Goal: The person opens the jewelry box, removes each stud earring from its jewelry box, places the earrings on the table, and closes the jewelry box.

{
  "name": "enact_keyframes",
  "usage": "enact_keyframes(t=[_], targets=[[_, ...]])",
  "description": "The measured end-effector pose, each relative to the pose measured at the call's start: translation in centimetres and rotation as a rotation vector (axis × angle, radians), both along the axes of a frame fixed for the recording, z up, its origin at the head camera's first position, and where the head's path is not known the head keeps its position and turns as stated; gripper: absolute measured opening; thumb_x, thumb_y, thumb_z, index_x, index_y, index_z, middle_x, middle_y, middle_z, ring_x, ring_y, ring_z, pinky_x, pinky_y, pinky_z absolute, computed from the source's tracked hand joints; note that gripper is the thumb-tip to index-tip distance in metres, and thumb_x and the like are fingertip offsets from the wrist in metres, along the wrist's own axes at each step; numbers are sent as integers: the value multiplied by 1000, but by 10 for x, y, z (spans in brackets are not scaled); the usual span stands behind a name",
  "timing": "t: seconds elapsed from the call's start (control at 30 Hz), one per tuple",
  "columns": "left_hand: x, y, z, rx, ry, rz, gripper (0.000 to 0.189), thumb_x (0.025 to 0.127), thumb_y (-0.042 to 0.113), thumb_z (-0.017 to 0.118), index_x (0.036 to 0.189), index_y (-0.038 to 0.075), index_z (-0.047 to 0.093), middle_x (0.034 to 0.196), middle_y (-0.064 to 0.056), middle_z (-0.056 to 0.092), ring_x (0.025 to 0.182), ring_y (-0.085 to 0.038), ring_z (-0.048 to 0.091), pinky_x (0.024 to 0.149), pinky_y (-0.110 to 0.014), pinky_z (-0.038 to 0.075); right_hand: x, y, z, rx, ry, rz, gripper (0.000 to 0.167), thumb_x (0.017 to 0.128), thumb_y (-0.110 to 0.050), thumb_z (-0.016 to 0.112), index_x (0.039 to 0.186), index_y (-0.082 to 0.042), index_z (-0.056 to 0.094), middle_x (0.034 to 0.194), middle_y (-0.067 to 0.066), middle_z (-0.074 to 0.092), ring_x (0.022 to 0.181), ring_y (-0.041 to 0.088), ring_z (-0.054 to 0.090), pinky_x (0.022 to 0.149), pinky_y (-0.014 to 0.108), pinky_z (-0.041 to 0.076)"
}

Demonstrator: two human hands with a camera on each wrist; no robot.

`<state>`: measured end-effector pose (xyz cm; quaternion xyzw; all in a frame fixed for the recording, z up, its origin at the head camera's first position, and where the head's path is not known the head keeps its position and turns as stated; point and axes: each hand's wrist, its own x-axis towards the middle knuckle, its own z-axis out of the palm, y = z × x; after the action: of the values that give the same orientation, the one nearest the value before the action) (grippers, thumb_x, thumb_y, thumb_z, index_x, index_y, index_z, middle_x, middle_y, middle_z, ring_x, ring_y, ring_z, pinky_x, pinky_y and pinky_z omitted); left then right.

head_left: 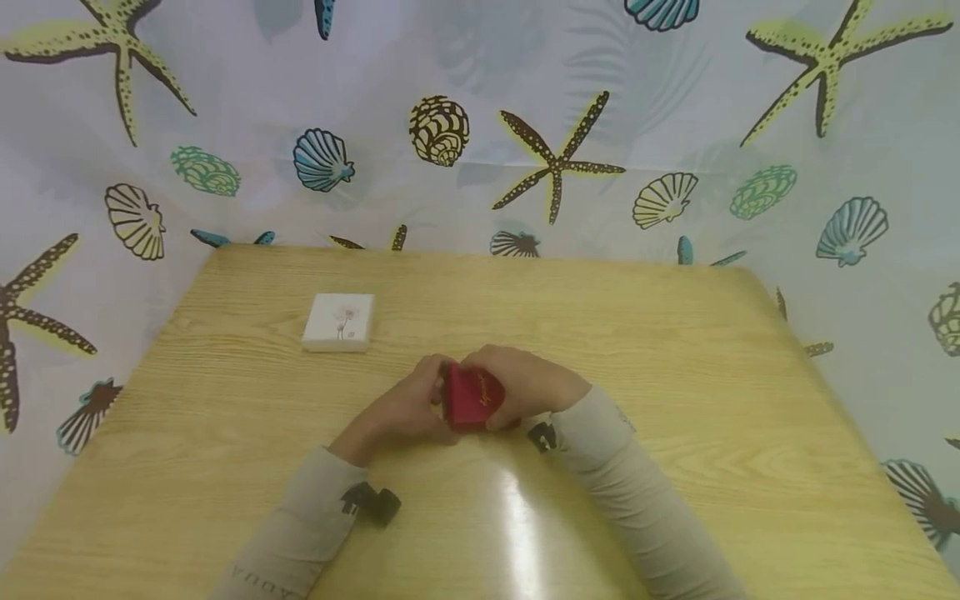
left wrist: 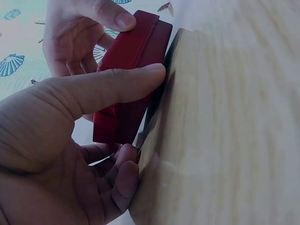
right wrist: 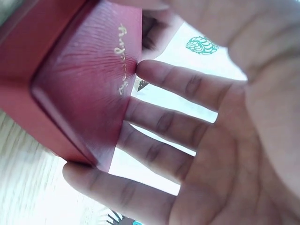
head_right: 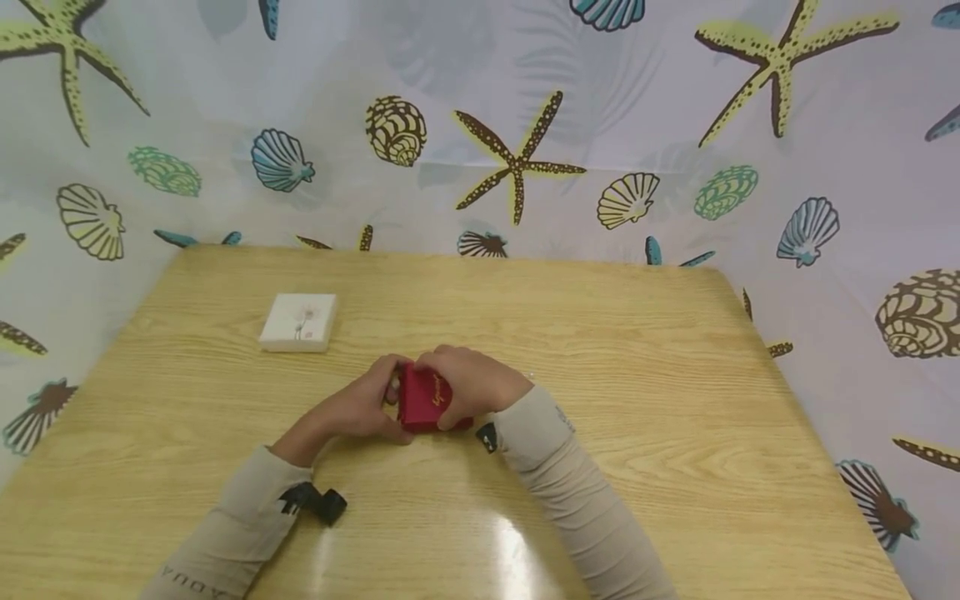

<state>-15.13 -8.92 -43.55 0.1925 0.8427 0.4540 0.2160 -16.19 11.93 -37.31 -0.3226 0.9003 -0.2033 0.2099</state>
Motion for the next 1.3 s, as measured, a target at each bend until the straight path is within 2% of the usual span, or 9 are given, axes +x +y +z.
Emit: enact_keyframes(t=[0.23, 0.33, 0.57, 0.7, 0.87, 1.07, 1.3], targets=[[-3, -3, 6, -48, -36, 25, 96, 65, 13, 90, 145, 8, 36, 139, -12, 50, 108, -26, 55, 89, -36, 49, -7, 9, 4, -2, 7, -3, 78, 70, -14, 87, 140, -11, 53, 133, 6, 60, 122, 23, 57, 105, 42, 49], [-6, -8, 9, -81, -44, 34, 99, 68, 13, 90, 148, 7, 32, 143, -14, 48, 108, -27, 56, 90, -37, 50, -12, 19, 10, 1, 0, -27, 78, 72, -15, 87, 142, -12, 51, 135, 6, 59, 124, 24, 56, 104, 44, 49], [-13, -27, 19, -102, 31, 14, 98, 72, 14, 87, 149, 2, 28, 144, -20, 45, 108, -30, 57, 90, -40, 50, -29, 47, 26, 33, 10, -102, 77, 73, -11, 84, 142, -10, 50, 136, 9, 57, 124, 29, 54, 101, 47, 52], [-17, -41, 26, -105, 28, 36, 96, 75, 14, 86, 150, 4, 27, 146, -19, 43, 113, -33, 56, 87, -39, 51, -41, 63, 30, 42, 19, -123, 76, 73, -9, 83, 142, -7, 49, 136, 12, 56, 123, 31, 54, 99, 47, 53], [-21, -62, 33, -85, 3, 87, 95, 79, 14, 83, 153, 6, 25, 149, -16, 39, 118, -34, 51, 83, -35, 49, -58, 84, 22, 59, 31, -165, 77, 75, -9, 83, 144, -7, 47, 139, 13, 54, 124, 32, 53, 101, 49, 52], [-28, -94, 36, -50, 95, 118, 87, 81, 14, 81, 151, 5, 29, 147, -19, 41, 114, -34, 51, 83, -33, 48, -76, 109, 1, 60, 31, -198, 75, 77, -7, 81, 144, -4, 46, 141, 17, 53, 128, 35, 50, 105, 52, 48], [-42, -128, 42, -139, 187, 233, 93, 81, 20, 82, 152, 3, 24, 145, -20, 31, 112, -32, 41, 80, -35, 43, -81, 128, -12, 70, 4, -241, 76, 79, -7, 79, 146, -4, 44, 144, 19, 50, 131, 37, 49, 108, 55, 44]])
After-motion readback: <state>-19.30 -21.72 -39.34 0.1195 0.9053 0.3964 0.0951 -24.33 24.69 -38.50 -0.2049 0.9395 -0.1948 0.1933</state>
